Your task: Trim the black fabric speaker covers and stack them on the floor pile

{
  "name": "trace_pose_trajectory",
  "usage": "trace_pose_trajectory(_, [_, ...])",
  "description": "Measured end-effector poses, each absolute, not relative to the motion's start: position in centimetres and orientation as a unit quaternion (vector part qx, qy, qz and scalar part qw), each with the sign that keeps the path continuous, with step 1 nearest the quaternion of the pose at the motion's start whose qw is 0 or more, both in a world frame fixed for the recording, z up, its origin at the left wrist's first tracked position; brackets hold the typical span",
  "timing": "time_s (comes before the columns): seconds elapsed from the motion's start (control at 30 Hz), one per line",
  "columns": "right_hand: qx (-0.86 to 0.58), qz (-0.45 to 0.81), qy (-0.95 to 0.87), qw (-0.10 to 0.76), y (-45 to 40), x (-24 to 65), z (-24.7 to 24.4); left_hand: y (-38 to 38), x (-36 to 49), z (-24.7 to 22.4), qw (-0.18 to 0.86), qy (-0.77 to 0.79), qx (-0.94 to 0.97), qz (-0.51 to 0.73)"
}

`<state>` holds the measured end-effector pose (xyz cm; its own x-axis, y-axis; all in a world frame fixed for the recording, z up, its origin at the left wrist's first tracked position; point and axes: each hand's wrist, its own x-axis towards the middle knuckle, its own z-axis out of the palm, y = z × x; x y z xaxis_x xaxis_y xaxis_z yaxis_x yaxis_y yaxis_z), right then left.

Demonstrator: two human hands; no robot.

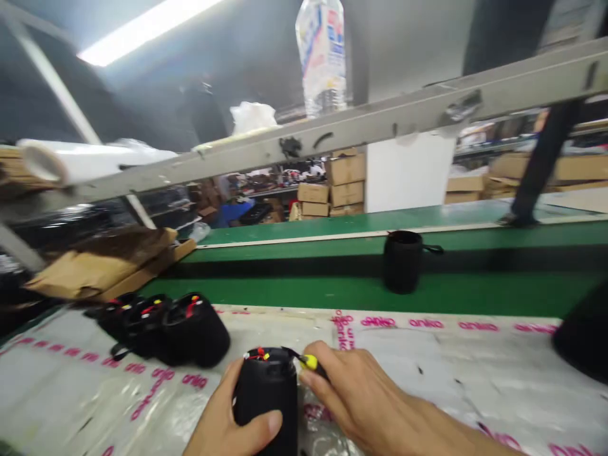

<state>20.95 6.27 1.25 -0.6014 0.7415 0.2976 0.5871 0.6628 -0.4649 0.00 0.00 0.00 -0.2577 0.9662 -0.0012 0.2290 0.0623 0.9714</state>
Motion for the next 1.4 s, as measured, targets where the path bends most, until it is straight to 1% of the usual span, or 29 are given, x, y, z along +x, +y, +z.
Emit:
trace_pose_trajectory(0.03, [-0.366,0.161,-0.884,0.243,6.3,20.9,1.1,-0.2,0.2,0.5,0.363,0.624,0.470,0.508])
trace_pose_trajectory(0.1, [-0.337,0.155,-0.896,0.246,6.2,20.3,0.7,-0.2,0.6,1.1,0.303,0.635,0.457,0.544])
trace_pose_trajectory(0.2, [-0.311,0.151,-0.908,0.236,6.0,19.1,0.4,-0.2,1.0,0.8,0.224,0.665,0.420,0.575])
trace_pose_trajectory(0.3, [-0.295,0.128,-0.920,0.221,5.8,18.7,0.6,-0.1,1.1,0.0,0.176,0.687,0.397,0.582])
trace_pose_trajectory(0.4, [-0.282,0.079,-0.933,0.207,5.6,19.0,0.9,0.5,1.0,-0.8,0.147,0.691,0.412,0.576])
trace_pose_trajectory(0.5, [-0.279,0.010,-0.941,0.192,5.4,19.2,1.0,1.3,1.4,-1.3,0.140,0.684,0.412,0.585])
trace_pose_trajectory(0.6, [-0.284,-0.040,-0.938,0.197,5.3,19.3,1.0,1.7,2.2,-1.2,0.159,0.676,0.409,0.591])
trace_pose_trajectory(0.8, [-0.290,-0.077,-0.926,0.232,5.4,19.5,0.6,1.5,3.2,-0.4,0.157,0.697,0.407,0.569])
trace_pose_trajectory(1.03, [-0.302,-0.167,-0.897,0.277,5.0,19.2,-1.0,1.8,3.7,-1.0,0.127,0.714,0.384,0.572])
trace_pose_trajectory(1.4, [-0.333,-0.203,-0.887,0.247,4.1,19.0,-1.0,0.8,4.9,0.3,0.081,0.767,0.358,0.526])
